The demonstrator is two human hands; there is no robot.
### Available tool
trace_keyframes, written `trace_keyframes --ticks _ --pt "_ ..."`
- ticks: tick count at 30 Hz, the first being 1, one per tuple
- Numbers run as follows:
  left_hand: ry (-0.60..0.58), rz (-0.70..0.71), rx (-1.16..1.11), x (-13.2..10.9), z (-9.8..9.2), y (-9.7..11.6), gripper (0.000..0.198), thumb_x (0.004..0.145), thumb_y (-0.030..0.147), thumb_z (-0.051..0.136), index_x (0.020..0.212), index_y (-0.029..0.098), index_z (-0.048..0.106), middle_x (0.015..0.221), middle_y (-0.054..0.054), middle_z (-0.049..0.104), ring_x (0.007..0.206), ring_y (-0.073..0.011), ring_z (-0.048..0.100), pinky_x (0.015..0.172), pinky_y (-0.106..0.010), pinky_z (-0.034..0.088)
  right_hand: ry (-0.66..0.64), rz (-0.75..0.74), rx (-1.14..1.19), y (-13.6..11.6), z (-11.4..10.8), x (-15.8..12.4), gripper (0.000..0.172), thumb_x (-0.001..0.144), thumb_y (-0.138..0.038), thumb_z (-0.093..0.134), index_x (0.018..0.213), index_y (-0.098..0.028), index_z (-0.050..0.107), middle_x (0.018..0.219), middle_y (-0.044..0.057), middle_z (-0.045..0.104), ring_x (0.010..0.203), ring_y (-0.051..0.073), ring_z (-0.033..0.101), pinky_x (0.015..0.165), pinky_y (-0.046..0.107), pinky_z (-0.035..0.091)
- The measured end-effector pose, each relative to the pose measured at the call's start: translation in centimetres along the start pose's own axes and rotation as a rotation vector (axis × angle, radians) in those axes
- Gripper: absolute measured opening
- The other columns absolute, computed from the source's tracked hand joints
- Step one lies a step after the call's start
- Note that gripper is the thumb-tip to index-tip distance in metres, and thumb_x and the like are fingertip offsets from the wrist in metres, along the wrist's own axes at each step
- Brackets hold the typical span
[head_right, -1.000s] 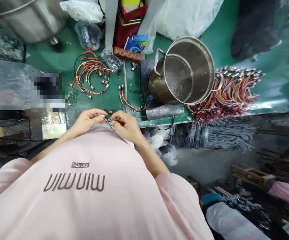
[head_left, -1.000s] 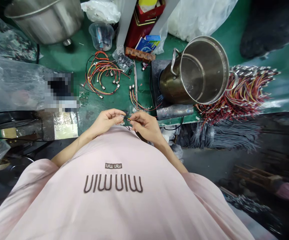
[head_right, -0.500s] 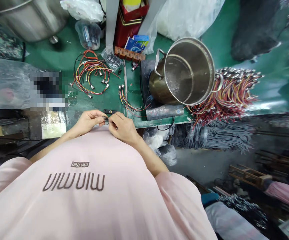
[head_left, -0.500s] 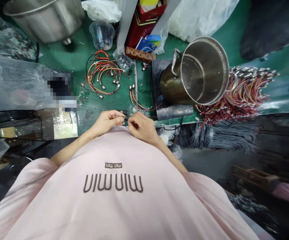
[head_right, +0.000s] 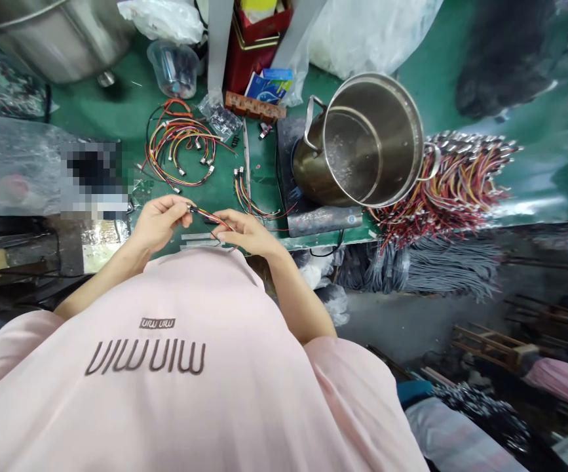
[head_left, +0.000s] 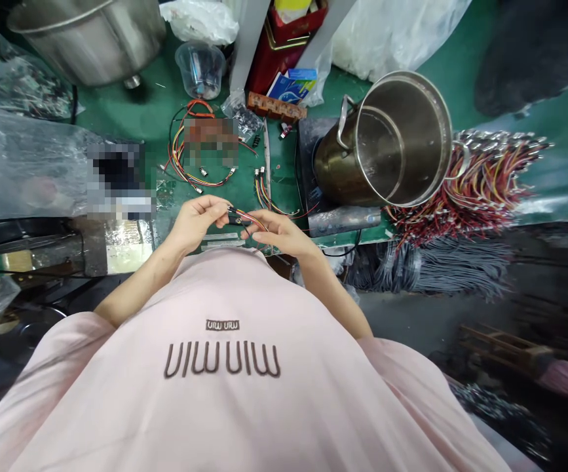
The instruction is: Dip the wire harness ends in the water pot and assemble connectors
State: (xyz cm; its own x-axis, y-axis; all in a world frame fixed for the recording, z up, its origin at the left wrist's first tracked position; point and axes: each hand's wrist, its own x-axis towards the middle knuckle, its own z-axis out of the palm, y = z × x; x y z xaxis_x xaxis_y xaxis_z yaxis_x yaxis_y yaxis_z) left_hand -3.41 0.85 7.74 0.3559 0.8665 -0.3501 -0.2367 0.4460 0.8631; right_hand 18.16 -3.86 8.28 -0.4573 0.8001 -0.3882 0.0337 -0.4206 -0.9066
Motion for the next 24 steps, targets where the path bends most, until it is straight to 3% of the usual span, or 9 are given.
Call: trace_keyframes --ticks 8,12,15,18,20,24 --pt "0.048 -0.030 -0.102 1.0 -0.8 0.3 0.039 0.063 0.049 0.083 0.069 0.016 0.064 0.055 0.002 0.060 0.050 -0.0069 0.052 0.050 -0.019 0.042 -0.064 0.012 0.102 -0.1 -0.1 0.4 0.035 0.077 -0.044 0.075 0.096 -0.015 0.068 0.084 0.005 0.073 0.076 0.014 0.068 0.067 0.025 0.053" --pt "0.110 -0.067 -0.159 1.1 -0.3 -0.2 0.039 0.063 0.048 0.084 0.072 0.015 0.064 0.057 0.002 0.061 0.051 -0.0060 0.053 0.052 -0.018 0.044 0.049 -0.053 0.165 -0.1 1.1 0.7 0.030 0.080 -0.045 0.072 0.083 -0.015 0.065 0.063 -0.001 0.066 0.058 0.011 0.063 0.058 0.022 0.050" --pt "0.149 -0.155 -0.253 0.8 0.2 -0.6 0.041 0.070 0.053 0.077 0.085 0.015 0.068 0.073 -0.002 0.069 0.058 -0.0065 0.057 0.058 -0.019 0.048 0.155 -0.061 0.131 -0.2 2.0 1.0 0.032 0.079 -0.047 0.071 0.081 -0.016 0.064 0.058 -0.003 0.062 0.050 0.009 0.057 0.049 0.020 0.046" --pt "0.092 -0.318 -0.320 0.1 0.8 -1.2 0.048 0.074 0.059 0.071 0.090 0.014 0.070 0.085 -0.007 0.072 0.068 -0.0101 0.062 0.064 -0.023 0.051 0.251 -0.049 0.045 -0.2 2.6 1.4 0.034 0.078 -0.050 0.070 0.079 -0.017 0.063 0.057 -0.004 0.058 0.048 0.008 0.054 0.046 0.019 0.042" --pt "0.008 -0.378 -0.327 -0.4 1.1 -1.6 0.045 0.069 0.054 0.078 0.088 0.014 0.071 0.084 -0.006 0.071 0.072 -0.0119 0.064 0.068 -0.024 0.052 0.293 -0.053 -0.036 0.0 2.8 1.6 0.035 0.078 -0.051 0.069 0.076 -0.017 0.062 0.055 -0.005 0.055 0.046 0.007 0.050 0.045 0.019 0.039" --pt "-0.020 -0.336 -0.297 -0.7 1.6 -2.1 0.032 0.059 0.037 0.087 0.074 0.015 0.071 0.075 -0.001 0.069 0.070 -0.0096 0.061 0.070 -0.022 0.049 0.322 -0.058 -0.166 0.2 3.2 1.6 0.035 0.079 -0.050 0.066 0.072 -0.016 0.063 0.055 -0.005 0.051 0.046 0.006 0.043 0.046 0.020 0.034"
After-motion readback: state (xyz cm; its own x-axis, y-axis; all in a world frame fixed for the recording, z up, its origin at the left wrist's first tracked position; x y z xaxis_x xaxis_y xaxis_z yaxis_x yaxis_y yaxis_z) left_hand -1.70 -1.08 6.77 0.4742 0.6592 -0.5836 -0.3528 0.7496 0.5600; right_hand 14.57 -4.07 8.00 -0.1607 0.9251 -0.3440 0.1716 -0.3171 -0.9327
